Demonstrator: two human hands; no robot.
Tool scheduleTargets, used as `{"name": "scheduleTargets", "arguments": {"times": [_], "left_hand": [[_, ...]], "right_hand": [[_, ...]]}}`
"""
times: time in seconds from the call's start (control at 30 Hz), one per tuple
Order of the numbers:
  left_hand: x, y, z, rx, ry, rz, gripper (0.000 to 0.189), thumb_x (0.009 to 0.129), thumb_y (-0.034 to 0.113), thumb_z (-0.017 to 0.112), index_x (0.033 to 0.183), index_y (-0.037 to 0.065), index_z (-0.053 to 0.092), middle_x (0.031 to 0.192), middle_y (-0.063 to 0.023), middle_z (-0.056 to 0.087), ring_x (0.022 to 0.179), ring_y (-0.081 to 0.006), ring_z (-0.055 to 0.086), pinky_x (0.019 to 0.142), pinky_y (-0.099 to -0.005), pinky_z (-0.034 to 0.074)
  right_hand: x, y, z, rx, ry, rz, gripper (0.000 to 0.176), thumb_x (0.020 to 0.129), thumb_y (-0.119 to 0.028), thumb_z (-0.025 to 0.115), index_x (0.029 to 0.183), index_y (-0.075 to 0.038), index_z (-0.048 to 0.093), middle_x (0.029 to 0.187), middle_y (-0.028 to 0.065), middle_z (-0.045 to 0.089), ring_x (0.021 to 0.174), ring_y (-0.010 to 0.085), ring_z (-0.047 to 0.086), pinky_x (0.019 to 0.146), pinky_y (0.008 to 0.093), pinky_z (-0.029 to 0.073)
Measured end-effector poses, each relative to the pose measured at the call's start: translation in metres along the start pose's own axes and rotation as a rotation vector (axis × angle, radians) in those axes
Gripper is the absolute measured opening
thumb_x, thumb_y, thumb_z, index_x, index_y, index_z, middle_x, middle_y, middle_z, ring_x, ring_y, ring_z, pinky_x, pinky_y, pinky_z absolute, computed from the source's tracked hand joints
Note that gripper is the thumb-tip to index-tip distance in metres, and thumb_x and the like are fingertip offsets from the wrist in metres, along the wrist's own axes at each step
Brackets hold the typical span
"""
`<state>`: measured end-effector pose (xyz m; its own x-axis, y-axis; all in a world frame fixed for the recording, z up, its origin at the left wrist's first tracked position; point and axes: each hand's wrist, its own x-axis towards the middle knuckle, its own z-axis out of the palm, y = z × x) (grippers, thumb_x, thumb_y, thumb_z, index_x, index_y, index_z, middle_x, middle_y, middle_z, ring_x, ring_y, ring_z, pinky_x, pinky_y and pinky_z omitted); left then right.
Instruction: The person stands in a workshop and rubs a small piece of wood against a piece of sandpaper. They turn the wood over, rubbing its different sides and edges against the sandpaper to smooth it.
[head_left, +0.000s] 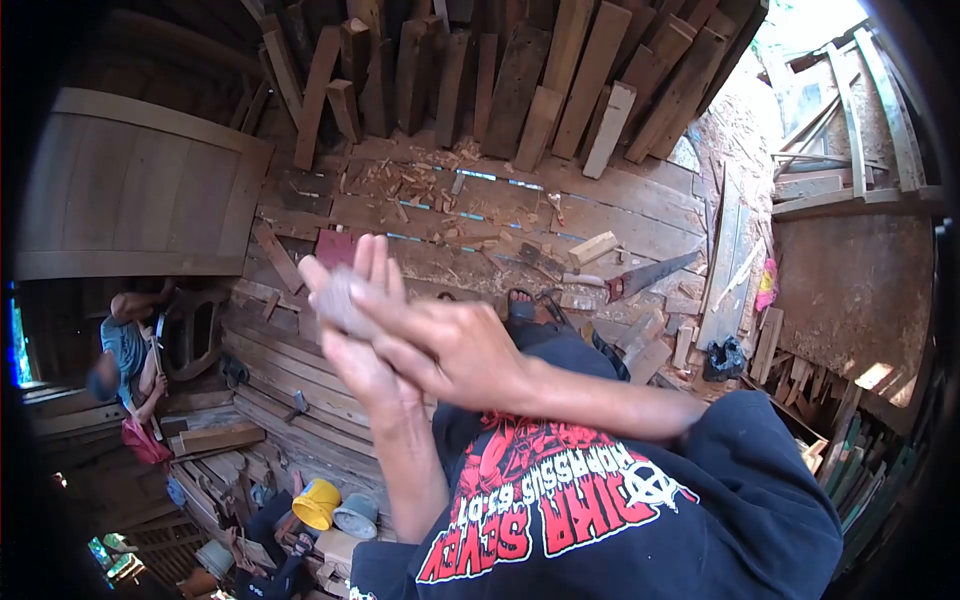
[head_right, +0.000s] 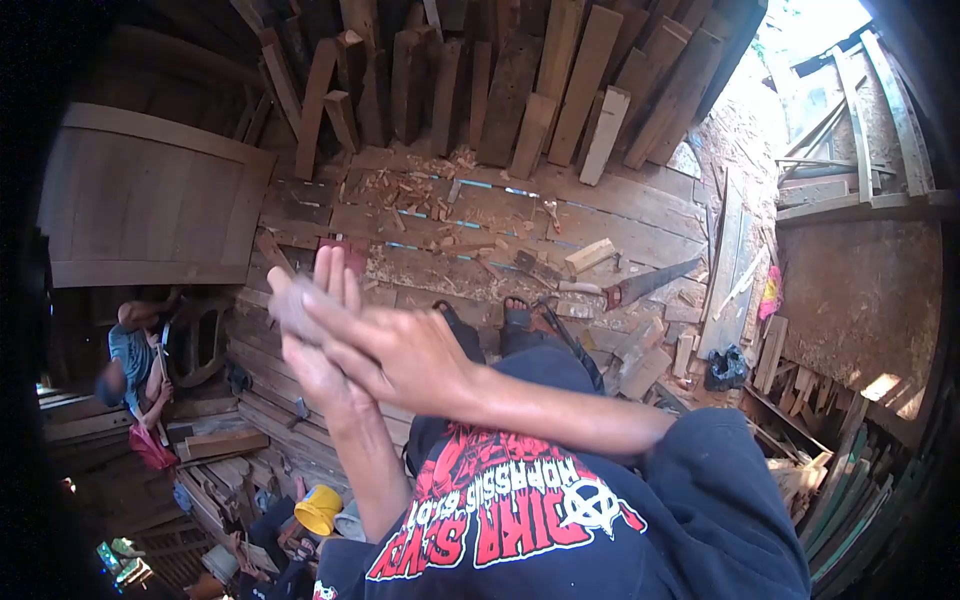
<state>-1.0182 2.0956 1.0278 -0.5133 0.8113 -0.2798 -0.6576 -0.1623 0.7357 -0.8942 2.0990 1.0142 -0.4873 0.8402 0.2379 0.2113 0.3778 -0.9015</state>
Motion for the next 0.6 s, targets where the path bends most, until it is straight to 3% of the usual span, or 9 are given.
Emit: {"name": "scheduleTargets", "arguments": {"times": [0.03,0.2,0.3,0.33,0.43,0.47,0.57,0.6], "left_hand": [[0.003,0.003,0.000,-0.019,0.036,0.005,0.059,0.114,0.036,0.029,0.164,0.007,0.018,0.159,-0.0319,0.037,0.151,-0.0408,0.038,0.130,-0.0471,0.027],[-0.011,-0.007,0.015,0.089,-0.005,0.032,0.062,0.113,0.040,0.033,0.166,0.012,0.016,0.160,-0.0325,0.036,0.151,-0.0442,0.036,0.129,-0.0489,0.029],[0.004,0.002,0.001,-0.029,-0.016,0.008,0.058,0.114,0.045,0.027,0.161,0.010,0.023,0.157,-0.0314,0.040,0.149,-0.0424,0.041,0.127,-0.0488,0.033],[0.004,0.000,0.002,0.033,-0.049,0.044,0.062,0.114,0.046,0.026,0.167,0.016,0.013,0.156,-0.0290,0.043,0.148,-0.0421,0.042,0.126,-0.0499,0.034],[-0.007,-0.007,0.013,0.123,-0.017,0.017,0.067,0.113,0.050,0.028,0.166,0.014,0.010,0.157,-0.0267,0.043,0.148,-0.0415,0.041,0.125,-0.0515,0.035],[-0.010,-0.009,0.008,0.066,-0.095,-0.058,0.069,0.113,0.052,0.029,0.166,0.014,0.009,0.159,-0.0248,0.041,0.149,-0.0406,0.040,0.124,-0.0531,0.035],[-0.003,0.000,0.004,0.075,-0.073,-0.012,0.068,0.113,0.052,0.029,0.166,0.013,0.013,0.161,-0.0248,0.039,0.150,-0.0398,0.040,0.123,-0.0546,0.035],[0.001,-0.001,0.001,0.099,-0.039,0.020,0.069,0.112,0.054,0.029,0.166,0.013,0.015,0.161,-0.0247,0.038,0.151,-0.0404,0.038,0.123,-0.0574,0.034]], "right_hand": [[-0.009,-0.004,-0.001,0.002,-0.058,0.017,0.053,0.099,-0.031,0.067,0.149,-0.017,0.058,0.083,0.0147,0.070,0.069,0.0319,0.072,0.060,0.0415,0.058],[0.011,0.005,0.004,0.005,0.088,-0.047,0.053,0.099,-0.033,0.067,0.149,-0.016,0.059,0.083,0.0139,0.071,0.069,0.0303,0.072,0.059,0.0409,0.058],[-0.007,-0.004,-0.003,0.017,-0.042,0.007,0.054,0.098,-0.031,0.068,0.148,-0.014,0.059,0.085,0.0167,0.071,0.072,0.0332,0.073,0.062,0.0426,0.058],[-0.010,-0.003,-0.001,0.034,-0.042,0.019,0.054,0.097,-0.030,0.068,0.148,-0.013,0.059,0.085,0.0174,0.072,0.073,0.0337,0.073,0.063,0.0432,0.058],[0.018,0.013,0.004,0.047,0.136,-0.111,0.054,0.098,-0.029,0.068,0.149,-0.014,0.058,0.084,0.0157,0.072,0.073,0.0315,0.073,0.063,0.0426,0.058],[0.022,0.013,0.001,-0.003,0.107,-0.111,0.055,0.099,-0.027,0.068,0.151,-0.014,0.057,0.083,0.0147,0.071,0.072,0.0313,0.072,0.064,0.0422,0.058],[-0.007,-0.002,-0.005,0.060,-0.079,-0.015,0.056,0.097,-0.024,0.068,0.151,-0.014,0.056,0.084,0.0157,0.071,0.073,0.0329,0.072,0.065,0.0431,0.058],[-0.010,0.001,-0.001,0.092,-0.053,-0.002,0.057,0.097,-0.024,0.069,0.152,-0.016,0.056,0.084,0.0162,0.071,0.072,0.0333,0.071,0.066,0.0436,0.059]]}}
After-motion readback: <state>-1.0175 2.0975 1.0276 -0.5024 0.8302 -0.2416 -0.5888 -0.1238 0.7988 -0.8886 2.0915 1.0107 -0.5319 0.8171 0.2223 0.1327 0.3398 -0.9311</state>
